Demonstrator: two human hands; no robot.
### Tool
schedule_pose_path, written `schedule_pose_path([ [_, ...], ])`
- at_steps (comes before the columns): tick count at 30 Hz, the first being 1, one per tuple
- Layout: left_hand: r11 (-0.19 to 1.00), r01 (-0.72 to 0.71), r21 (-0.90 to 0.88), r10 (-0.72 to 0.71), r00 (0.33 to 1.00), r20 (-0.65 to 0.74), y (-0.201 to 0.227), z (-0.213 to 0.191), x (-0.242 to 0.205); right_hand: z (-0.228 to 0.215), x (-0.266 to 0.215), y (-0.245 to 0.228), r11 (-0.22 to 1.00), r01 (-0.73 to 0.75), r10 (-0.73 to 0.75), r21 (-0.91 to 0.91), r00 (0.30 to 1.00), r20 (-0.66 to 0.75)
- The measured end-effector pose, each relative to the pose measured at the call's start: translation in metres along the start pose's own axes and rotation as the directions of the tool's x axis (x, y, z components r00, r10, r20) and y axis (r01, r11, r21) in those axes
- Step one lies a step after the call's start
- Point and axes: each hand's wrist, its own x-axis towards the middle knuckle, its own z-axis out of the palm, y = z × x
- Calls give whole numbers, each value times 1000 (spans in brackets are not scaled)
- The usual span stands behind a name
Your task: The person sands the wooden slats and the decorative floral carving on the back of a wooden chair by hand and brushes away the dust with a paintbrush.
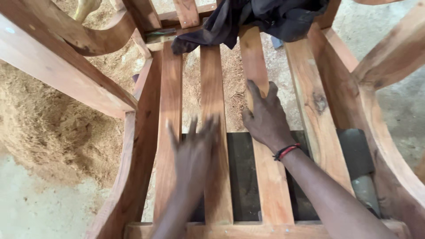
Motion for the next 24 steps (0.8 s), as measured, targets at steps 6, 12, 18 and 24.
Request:
schedule_pose_path([
  [6, 996, -61, 67, 65, 996, -66, -28, 20, 64, 1, 2, 2, 999, 29, -30, -27, 1000, -8],
  [12, 987, -68, 143, 82, 992, -92, -37, 32, 136, -2, -1, -1, 1000, 17, -17, -17, 1000, -6],
  [18, 1000, -18, -16, 16, 996, -91, 4, -11, -20, 4, -1, 4, 1000, 9, -10, -19, 1000, -5],
  [24, 986, -96, 139, 117, 982, -150, -57, 32, 139, -2, 0, -1, 1000, 4, -3, -14, 1000, 24],
])
